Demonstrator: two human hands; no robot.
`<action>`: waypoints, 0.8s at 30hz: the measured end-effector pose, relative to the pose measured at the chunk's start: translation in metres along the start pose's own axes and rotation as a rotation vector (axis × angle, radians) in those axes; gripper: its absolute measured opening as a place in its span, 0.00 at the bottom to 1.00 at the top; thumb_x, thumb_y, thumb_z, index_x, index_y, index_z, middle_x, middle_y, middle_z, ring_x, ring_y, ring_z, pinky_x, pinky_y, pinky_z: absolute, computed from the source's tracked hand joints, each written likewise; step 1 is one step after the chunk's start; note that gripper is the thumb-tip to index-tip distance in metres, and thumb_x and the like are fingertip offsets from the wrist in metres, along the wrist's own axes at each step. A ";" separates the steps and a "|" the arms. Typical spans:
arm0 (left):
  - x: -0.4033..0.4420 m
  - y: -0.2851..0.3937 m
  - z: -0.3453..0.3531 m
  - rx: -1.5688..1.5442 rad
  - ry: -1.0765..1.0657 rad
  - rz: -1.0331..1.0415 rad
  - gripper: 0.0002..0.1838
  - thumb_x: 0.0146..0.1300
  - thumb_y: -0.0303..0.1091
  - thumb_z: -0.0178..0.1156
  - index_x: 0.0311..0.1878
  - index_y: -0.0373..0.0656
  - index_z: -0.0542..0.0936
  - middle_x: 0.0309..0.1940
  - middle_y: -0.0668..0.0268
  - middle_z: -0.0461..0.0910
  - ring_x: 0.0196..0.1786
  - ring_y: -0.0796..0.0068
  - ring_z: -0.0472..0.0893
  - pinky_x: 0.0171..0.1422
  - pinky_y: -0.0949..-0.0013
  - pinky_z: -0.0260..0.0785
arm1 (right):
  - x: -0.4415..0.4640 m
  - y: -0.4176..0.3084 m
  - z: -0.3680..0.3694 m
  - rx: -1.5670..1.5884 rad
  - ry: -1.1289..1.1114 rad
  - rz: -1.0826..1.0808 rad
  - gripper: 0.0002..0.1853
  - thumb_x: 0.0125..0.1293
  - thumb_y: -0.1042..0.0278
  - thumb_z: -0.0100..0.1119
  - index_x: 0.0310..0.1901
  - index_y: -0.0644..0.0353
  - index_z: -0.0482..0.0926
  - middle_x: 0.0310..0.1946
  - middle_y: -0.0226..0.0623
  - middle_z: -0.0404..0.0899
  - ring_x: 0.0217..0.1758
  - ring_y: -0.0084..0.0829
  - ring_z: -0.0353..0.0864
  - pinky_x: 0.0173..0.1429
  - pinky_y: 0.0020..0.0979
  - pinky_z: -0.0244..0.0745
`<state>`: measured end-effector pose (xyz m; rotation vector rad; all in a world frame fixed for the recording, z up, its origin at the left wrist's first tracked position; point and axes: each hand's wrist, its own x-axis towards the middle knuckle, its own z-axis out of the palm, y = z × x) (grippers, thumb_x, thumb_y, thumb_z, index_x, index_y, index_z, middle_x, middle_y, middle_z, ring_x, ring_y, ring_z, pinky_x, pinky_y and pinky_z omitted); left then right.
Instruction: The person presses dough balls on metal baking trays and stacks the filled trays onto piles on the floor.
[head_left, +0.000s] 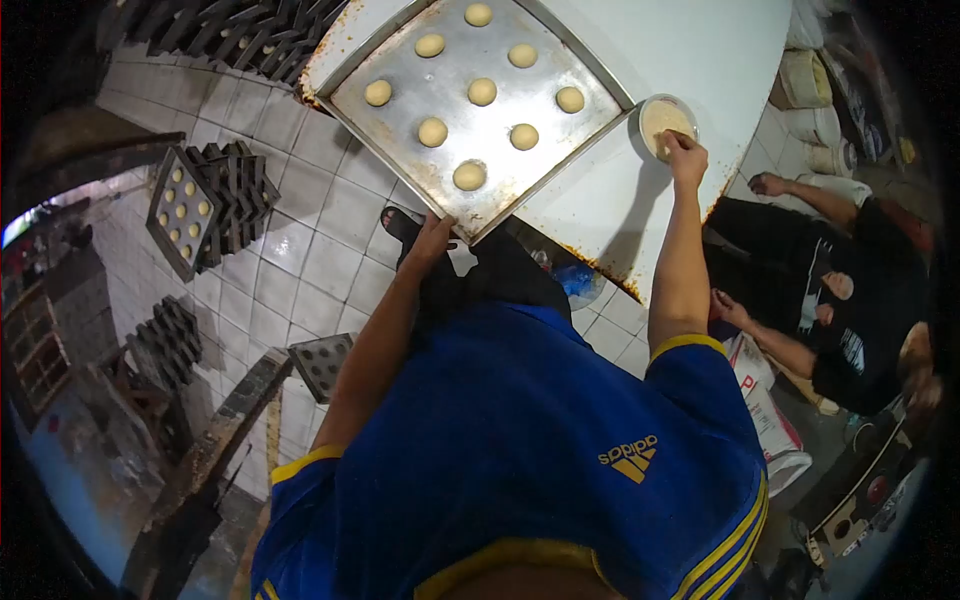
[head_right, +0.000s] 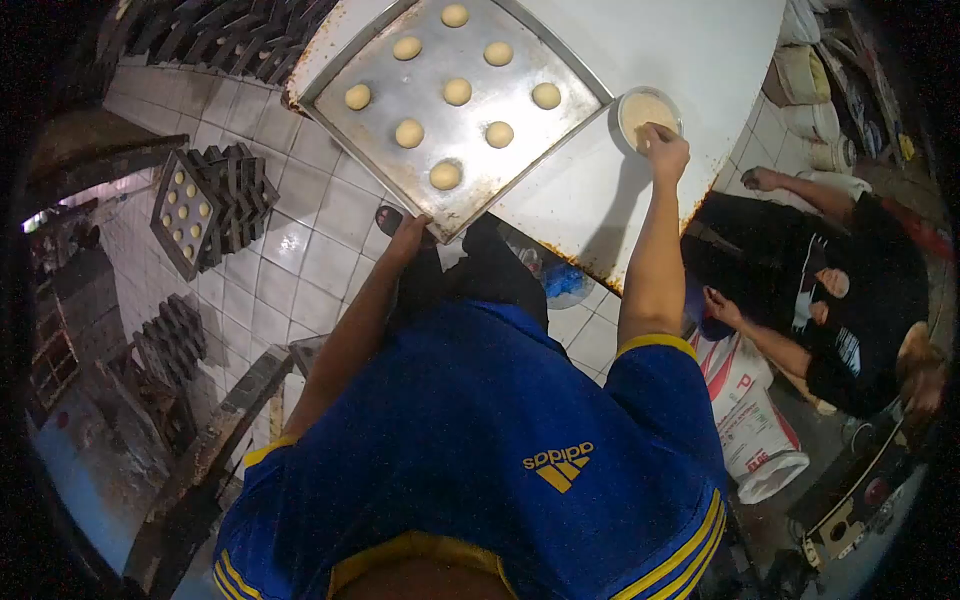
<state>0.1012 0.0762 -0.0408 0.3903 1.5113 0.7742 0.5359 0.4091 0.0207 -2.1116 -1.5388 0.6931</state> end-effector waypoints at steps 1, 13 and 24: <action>-0.011 0.019 0.006 0.011 -0.073 -0.160 0.29 0.73 0.46 0.57 0.69 0.38 0.69 0.64 0.55 0.75 0.60 0.66 0.79 0.63 0.61 0.73 | -0.003 -0.004 0.001 -0.007 -0.005 -0.009 0.16 0.63 0.58 0.74 0.48 0.57 0.92 0.41 0.42 0.92 0.45 0.36 0.91 0.54 0.36 0.83; -0.076 -0.017 -0.070 -0.035 0.104 -0.140 0.30 0.75 0.50 0.56 0.75 0.52 0.66 0.59 0.56 0.82 0.57 0.61 0.84 0.61 0.56 0.74 | -0.015 -0.122 0.098 -0.089 -0.166 -0.495 0.12 0.65 0.57 0.71 0.46 0.52 0.92 0.41 0.49 0.89 0.46 0.50 0.87 0.54 0.46 0.80; -0.147 -0.100 -0.127 -0.012 0.349 -0.327 0.27 0.74 0.45 0.57 0.72 0.48 0.69 0.55 0.59 0.83 0.54 0.63 0.85 0.54 0.58 0.75 | -0.057 -0.119 0.125 -0.626 0.018 -0.869 0.26 0.74 0.43 0.55 0.60 0.57 0.81 0.58 0.34 0.81 0.59 0.41 0.77 0.62 0.48 0.70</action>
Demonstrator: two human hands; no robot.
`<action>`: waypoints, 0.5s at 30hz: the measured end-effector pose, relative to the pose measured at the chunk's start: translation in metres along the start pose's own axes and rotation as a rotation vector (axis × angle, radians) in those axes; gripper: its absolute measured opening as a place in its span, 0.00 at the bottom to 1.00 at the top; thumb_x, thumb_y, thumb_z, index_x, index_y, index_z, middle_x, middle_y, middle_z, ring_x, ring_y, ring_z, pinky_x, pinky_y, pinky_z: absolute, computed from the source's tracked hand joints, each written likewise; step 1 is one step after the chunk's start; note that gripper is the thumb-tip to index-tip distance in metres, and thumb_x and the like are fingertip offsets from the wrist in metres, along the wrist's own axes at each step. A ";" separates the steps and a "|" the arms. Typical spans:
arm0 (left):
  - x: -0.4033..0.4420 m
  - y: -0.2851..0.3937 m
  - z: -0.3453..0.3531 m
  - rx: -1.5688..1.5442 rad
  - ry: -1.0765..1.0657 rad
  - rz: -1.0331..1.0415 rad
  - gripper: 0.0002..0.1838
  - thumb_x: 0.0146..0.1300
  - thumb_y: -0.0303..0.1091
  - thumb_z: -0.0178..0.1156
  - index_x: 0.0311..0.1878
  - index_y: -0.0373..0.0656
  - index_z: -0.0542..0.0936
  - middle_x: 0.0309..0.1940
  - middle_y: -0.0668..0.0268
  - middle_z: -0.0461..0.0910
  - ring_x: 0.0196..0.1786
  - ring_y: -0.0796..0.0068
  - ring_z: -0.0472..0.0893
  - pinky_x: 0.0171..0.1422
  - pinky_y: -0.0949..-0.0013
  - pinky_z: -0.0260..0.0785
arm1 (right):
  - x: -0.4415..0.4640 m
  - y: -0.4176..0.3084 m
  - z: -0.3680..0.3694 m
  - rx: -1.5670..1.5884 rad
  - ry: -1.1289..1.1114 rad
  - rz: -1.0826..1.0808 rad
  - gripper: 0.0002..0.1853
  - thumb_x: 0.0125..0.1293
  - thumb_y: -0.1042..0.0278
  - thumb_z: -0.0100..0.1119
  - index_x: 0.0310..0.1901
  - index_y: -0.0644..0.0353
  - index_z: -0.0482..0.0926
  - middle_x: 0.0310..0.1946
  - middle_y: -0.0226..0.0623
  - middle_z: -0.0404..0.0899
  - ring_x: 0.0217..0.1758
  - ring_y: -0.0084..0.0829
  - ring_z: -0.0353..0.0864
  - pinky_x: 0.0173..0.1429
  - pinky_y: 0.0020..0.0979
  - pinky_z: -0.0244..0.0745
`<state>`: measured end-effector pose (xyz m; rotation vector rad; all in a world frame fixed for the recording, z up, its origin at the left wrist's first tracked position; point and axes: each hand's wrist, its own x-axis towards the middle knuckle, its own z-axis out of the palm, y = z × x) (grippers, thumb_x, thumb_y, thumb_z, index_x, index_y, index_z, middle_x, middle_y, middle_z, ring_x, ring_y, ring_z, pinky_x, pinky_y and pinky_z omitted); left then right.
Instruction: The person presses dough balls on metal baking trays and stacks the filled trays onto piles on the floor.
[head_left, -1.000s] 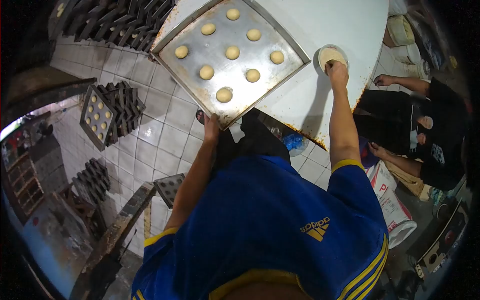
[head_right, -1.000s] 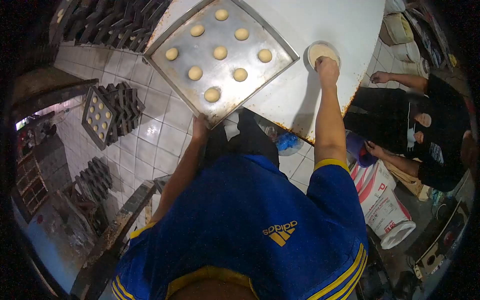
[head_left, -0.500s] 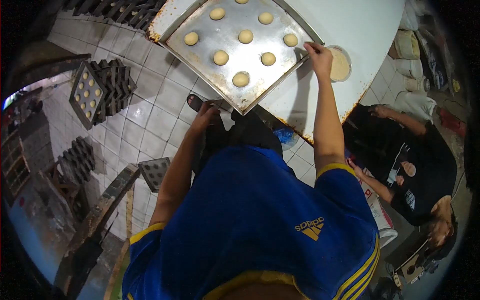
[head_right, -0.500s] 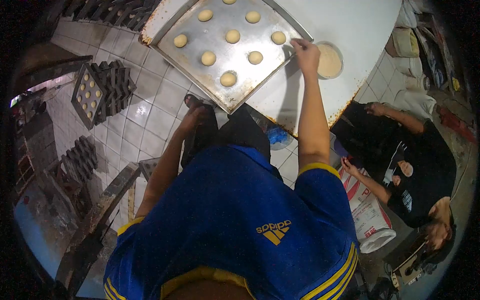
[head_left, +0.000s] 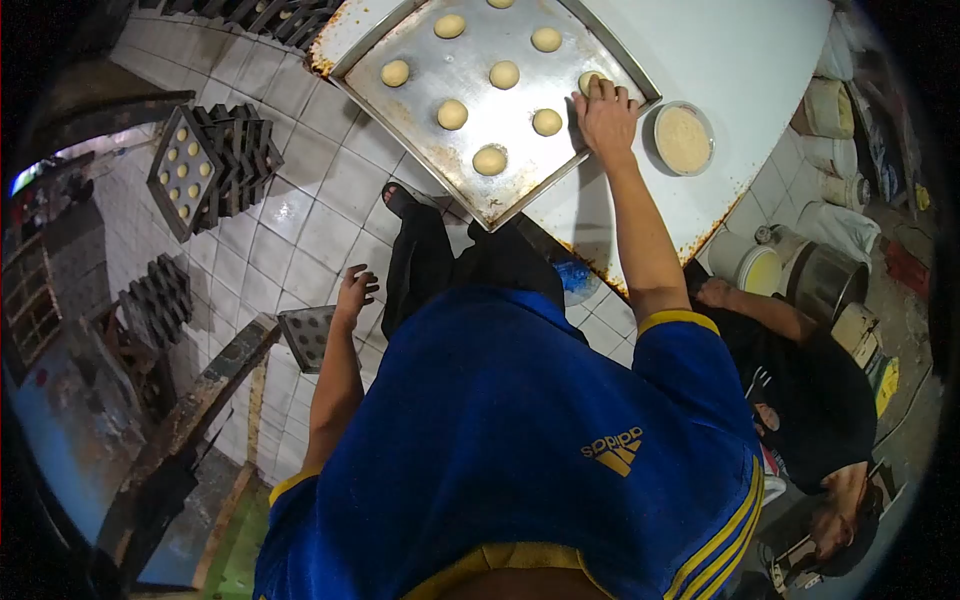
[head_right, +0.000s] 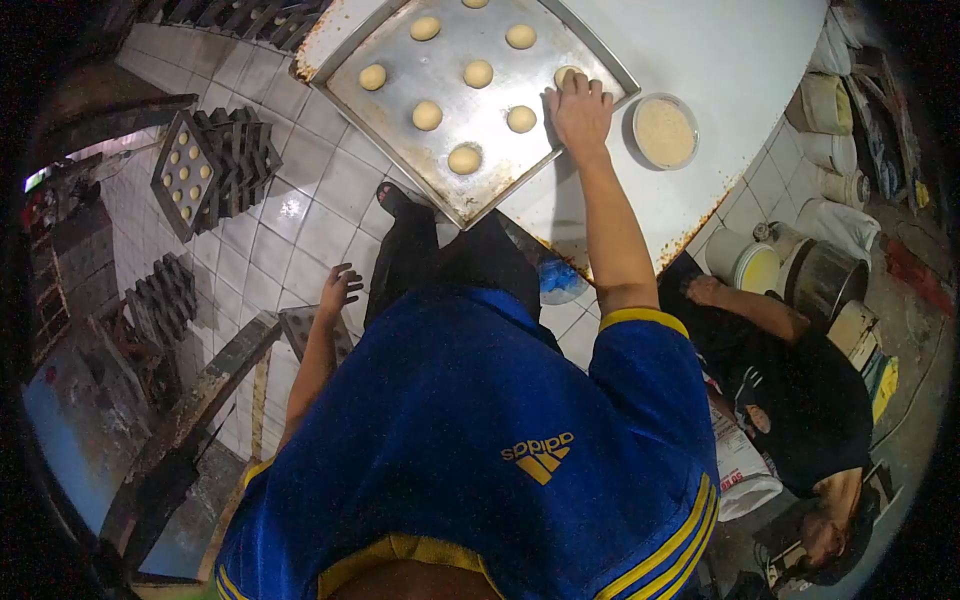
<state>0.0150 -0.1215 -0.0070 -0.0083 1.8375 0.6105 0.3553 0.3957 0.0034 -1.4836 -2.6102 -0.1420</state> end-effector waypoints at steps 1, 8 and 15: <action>0.001 -0.004 0.000 0.001 -0.006 0.000 0.27 0.74 0.45 0.57 0.72 0.48 0.69 0.55 0.59 0.83 0.54 0.63 0.85 0.54 0.58 0.75 | -0.005 0.002 0.007 -0.005 -0.001 0.002 0.26 0.74 0.43 0.55 0.60 0.57 0.81 0.58 0.34 0.81 0.59 0.41 0.77 0.62 0.48 0.70; 0.000 -0.017 0.001 -0.036 -0.025 -0.045 0.25 0.75 0.45 0.55 0.71 0.48 0.71 0.57 0.59 0.82 0.55 0.62 0.84 0.57 0.55 0.76 | -0.017 0.085 -0.022 0.279 0.181 0.400 0.24 0.74 0.48 0.58 0.62 0.55 0.83 0.58 0.44 0.83 0.60 0.52 0.79 0.65 0.51 0.72; 0.005 -0.004 0.001 0.006 -0.027 -0.009 0.24 0.76 0.46 0.54 0.71 0.50 0.71 0.58 0.58 0.82 0.58 0.60 0.84 0.60 0.52 0.75 | -0.045 0.141 -0.012 0.007 -0.066 0.521 0.13 0.68 0.54 0.66 0.47 0.50 0.92 0.41 0.45 0.90 0.47 0.51 0.86 0.54 0.49 0.80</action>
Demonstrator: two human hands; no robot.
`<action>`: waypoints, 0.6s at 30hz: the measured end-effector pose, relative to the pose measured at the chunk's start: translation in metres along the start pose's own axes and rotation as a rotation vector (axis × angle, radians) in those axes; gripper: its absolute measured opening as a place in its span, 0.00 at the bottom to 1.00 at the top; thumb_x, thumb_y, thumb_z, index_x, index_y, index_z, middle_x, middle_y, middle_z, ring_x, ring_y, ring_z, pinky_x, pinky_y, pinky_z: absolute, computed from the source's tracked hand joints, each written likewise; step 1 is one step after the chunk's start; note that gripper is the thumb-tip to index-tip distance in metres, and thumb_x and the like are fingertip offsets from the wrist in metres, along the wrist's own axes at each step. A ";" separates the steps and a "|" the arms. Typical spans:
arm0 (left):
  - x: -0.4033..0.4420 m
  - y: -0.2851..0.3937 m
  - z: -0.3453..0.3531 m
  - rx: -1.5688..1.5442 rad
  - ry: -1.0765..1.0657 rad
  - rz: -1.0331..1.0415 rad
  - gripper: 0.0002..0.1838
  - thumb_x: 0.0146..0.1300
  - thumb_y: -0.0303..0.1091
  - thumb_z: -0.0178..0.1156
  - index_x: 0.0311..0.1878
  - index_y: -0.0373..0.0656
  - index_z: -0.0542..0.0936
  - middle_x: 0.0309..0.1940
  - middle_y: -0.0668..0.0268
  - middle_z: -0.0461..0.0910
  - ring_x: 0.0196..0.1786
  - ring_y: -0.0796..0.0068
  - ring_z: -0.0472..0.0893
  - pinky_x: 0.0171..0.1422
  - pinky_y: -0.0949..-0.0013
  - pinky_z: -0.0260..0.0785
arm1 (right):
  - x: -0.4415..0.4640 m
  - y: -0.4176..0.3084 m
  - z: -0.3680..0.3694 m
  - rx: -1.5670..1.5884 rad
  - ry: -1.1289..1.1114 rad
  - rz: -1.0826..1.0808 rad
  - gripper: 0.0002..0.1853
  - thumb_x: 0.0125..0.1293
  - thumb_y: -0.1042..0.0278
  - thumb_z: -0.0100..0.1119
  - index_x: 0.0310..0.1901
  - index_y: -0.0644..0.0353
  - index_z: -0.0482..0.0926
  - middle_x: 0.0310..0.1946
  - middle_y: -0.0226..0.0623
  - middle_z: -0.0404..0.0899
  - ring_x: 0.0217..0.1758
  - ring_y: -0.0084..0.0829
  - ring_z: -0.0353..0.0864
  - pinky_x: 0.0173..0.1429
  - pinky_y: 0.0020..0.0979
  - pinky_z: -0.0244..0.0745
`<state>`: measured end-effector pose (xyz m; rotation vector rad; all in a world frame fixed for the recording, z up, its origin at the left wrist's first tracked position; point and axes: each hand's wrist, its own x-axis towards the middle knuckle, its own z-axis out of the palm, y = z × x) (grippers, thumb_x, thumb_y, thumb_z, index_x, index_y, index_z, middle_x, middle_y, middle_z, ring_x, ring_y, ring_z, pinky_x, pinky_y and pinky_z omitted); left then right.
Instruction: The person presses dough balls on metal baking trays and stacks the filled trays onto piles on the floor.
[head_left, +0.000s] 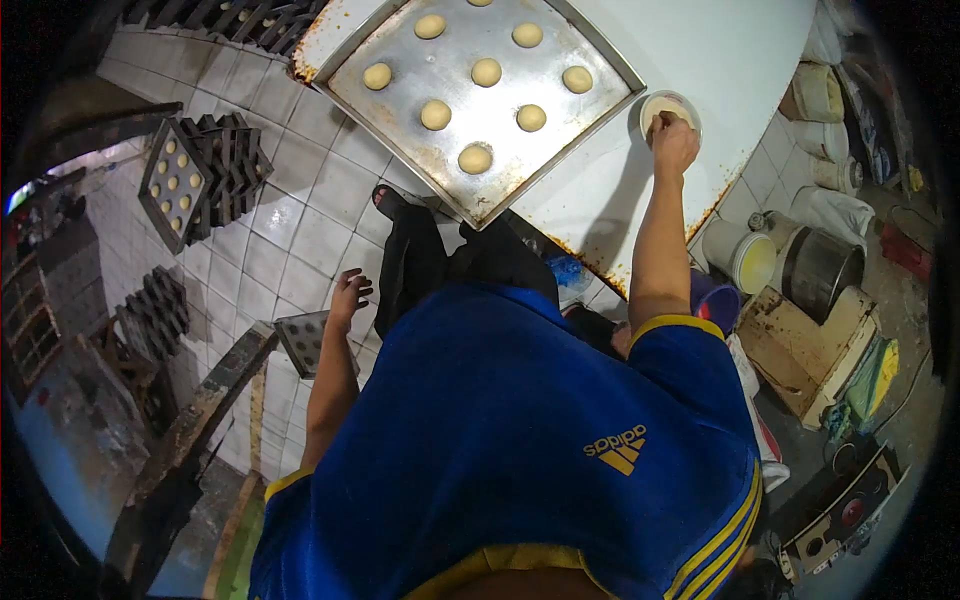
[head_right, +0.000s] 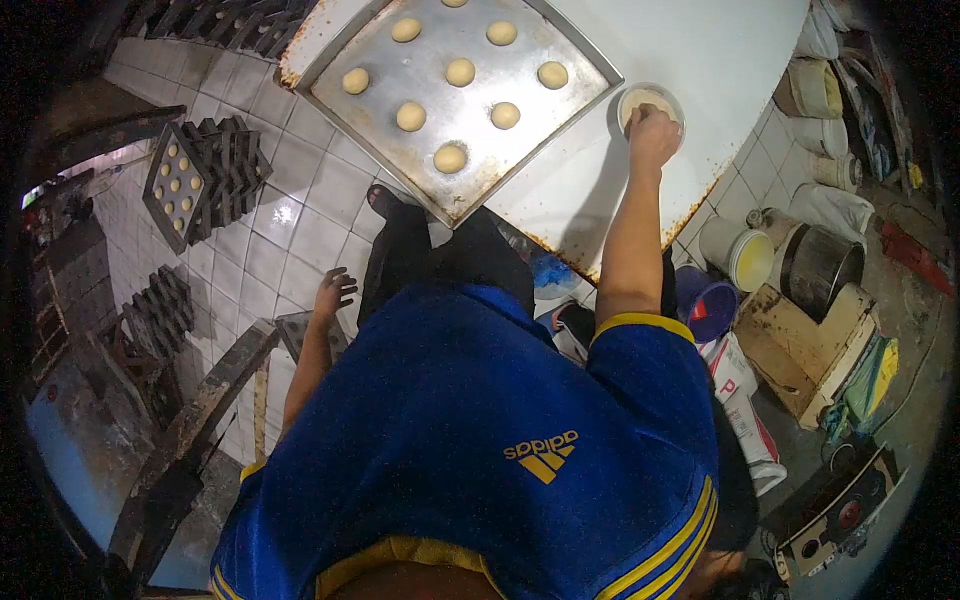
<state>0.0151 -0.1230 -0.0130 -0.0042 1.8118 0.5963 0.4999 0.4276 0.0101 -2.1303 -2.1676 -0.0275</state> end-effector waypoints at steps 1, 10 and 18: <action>0.001 0.000 -0.001 0.011 0.001 0.018 0.25 0.75 0.48 0.55 0.71 0.51 0.71 0.58 0.57 0.82 0.60 0.58 0.84 0.61 0.50 0.75 | 0.000 0.002 0.003 0.001 -0.003 -0.001 0.13 0.68 0.54 0.66 0.47 0.50 0.92 0.41 0.45 0.90 0.47 0.51 0.86 0.54 0.49 0.80; -0.012 0.014 0.003 0.013 0.040 0.044 0.24 0.76 0.43 0.53 0.71 0.46 0.71 0.55 0.59 0.83 0.56 0.63 0.85 0.57 0.55 0.76 | 0.006 0.019 0.017 0.189 -0.018 0.027 0.16 0.67 0.54 0.68 0.47 0.55 0.91 0.41 0.48 0.90 0.46 0.50 0.89 0.57 0.48 0.80; -0.014 0.005 0.008 0.007 0.052 -0.016 0.24 0.75 0.43 0.55 0.71 0.48 0.71 0.54 0.60 0.84 0.55 0.65 0.85 0.57 0.56 0.76 | -0.042 -0.078 -0.011 0.845 -0.255 -0.187 0.17 0.69 0.55 0.69 0.47 0.61 0.90 0.39 0.47 0.90 0.38 0.37 0.89 0.46 0.36 0.81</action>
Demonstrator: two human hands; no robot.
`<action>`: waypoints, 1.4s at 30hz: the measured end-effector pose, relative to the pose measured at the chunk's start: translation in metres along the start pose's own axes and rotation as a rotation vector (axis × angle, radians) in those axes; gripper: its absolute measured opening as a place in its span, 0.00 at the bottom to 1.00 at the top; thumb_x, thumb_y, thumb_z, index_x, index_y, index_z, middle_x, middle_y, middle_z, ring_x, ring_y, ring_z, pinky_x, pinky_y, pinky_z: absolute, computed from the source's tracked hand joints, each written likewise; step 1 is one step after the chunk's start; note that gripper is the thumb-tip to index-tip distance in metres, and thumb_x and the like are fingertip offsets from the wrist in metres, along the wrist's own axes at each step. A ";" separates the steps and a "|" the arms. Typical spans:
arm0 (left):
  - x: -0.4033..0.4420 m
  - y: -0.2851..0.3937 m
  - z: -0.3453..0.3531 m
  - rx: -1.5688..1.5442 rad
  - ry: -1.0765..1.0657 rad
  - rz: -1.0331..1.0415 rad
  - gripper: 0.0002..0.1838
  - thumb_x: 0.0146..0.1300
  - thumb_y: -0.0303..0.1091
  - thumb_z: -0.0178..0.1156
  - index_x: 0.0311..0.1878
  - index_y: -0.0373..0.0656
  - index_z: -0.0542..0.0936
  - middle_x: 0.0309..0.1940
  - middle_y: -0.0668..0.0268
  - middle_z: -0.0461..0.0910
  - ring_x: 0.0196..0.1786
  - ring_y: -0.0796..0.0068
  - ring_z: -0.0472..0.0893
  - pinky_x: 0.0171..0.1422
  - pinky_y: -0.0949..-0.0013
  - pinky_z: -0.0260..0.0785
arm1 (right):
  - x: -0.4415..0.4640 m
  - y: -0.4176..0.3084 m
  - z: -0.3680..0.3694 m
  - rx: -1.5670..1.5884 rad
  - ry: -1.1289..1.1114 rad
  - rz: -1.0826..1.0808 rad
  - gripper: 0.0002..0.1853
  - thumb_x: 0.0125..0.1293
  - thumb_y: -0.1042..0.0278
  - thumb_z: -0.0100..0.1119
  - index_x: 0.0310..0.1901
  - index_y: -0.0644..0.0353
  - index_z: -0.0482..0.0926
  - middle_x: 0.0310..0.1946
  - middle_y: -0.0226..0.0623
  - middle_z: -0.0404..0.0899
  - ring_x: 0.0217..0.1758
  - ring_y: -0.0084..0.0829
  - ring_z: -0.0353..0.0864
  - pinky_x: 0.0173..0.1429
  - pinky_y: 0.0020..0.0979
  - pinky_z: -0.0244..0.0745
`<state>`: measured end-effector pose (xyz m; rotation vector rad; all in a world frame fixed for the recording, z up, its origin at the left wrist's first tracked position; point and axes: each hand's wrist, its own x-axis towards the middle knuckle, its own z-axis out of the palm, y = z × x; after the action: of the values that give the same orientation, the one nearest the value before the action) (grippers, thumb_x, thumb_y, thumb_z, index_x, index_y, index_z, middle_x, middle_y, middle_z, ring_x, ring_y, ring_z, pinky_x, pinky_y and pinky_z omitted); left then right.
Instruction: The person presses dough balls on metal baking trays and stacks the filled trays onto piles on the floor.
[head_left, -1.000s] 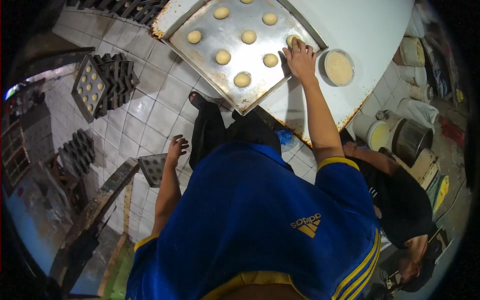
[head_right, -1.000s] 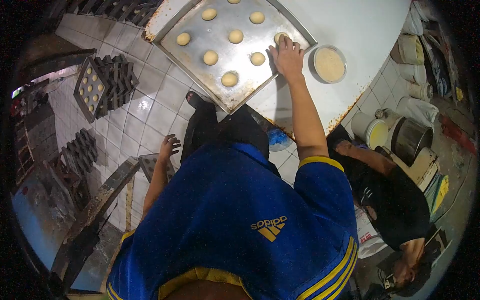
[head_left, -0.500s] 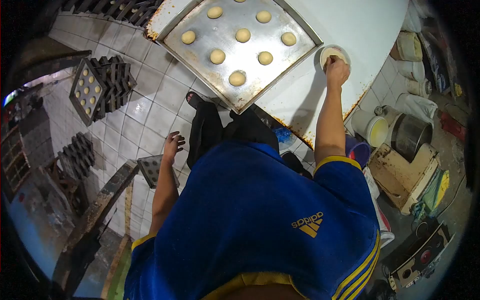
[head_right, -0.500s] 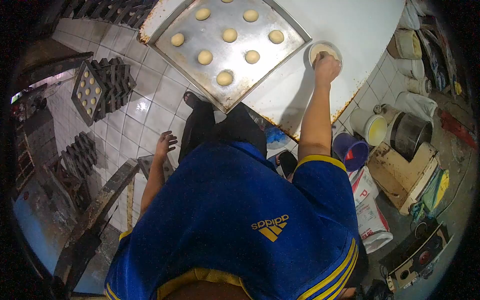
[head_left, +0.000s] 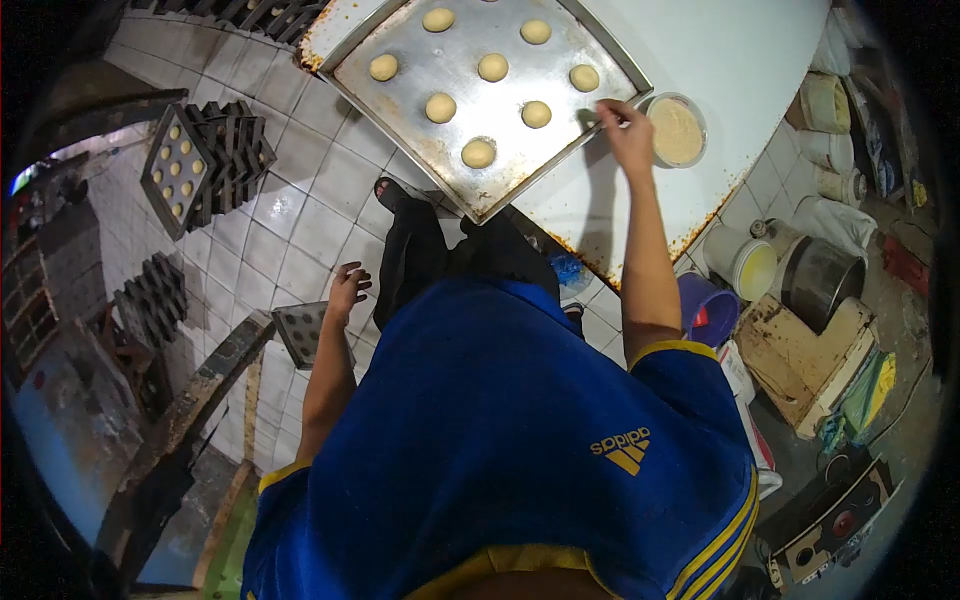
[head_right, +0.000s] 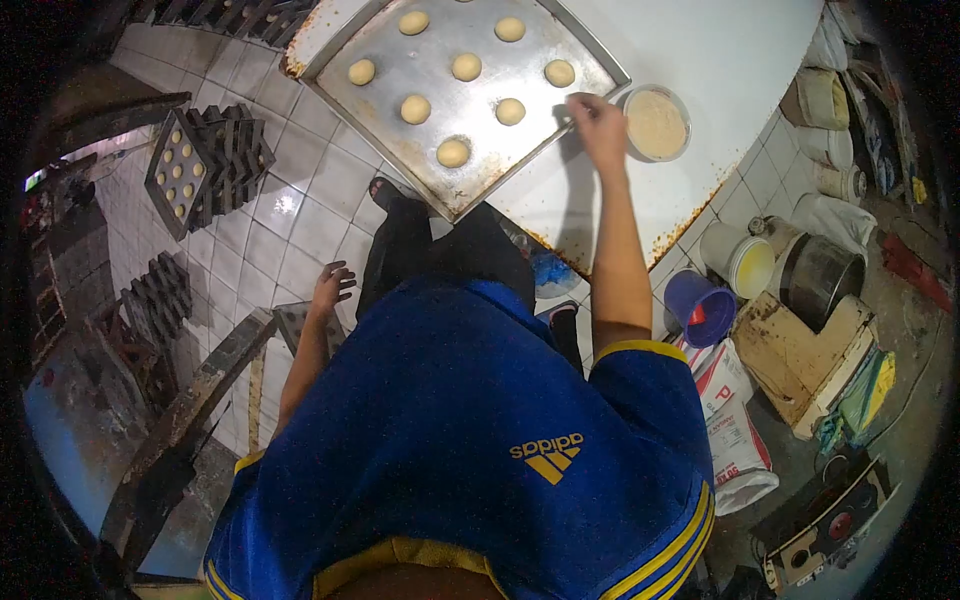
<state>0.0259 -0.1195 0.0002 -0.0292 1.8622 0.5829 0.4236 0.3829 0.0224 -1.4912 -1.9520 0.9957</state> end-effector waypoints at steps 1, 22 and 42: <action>-0.002 0.004 0.001 0.013 0.004 0.002 0.24 0.75 0.42 0.55 0.71 0.48 0.71 0.54 0.60 0.84 0.55 0.65 0.84 0.57 0.56 0.76 | -0.006 -0.018 0.013 -0.013 -0.022 -0.010 0.16 0.68 0.55 0.69 0.48 0.59 0.91 0.41 0.47 0.90 0.39 0.41 0.89 0.49 0.39 0.81; 0.004 -0.004 0.007 0.019 -0.038 0.044 0.23 0.76 0.41 0.54 0.71 0.48 0.71 0.54 0.59 0.84 0.55 0.64 0.85 0.56 0.57 0.76 | -0.021 -0.025 0.025 -0.369 0.154 -0.200 0.21 0.72 0.55 0.64 0.56 0.63 0.84 0.51 0.48 0.84 0.55 0.49 0.80 0.60 0.51 0.72; 0.004 -0.026 -0.011 -0.038 0.001 0.051 0.24 0.77 0.43 0.55 0.72 0.49 0.71 0.56 0.59 0.84 0.58 0.60 0.84 0.60 0.51 0.75 | 0.022 0.067 -0.069 -0.376 0.321 0.352 0.17 0.64 0.54 0.70 0.47 0.56 0.92 0.42 0.49 0.91 0.46 0.48 0.91 0.56 0.41 0.83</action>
<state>0.0224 -0.1461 -0.0105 -0.0073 1.8574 0.6539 0.5090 0.4308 0.0108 -2.1109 -1.7403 0.4847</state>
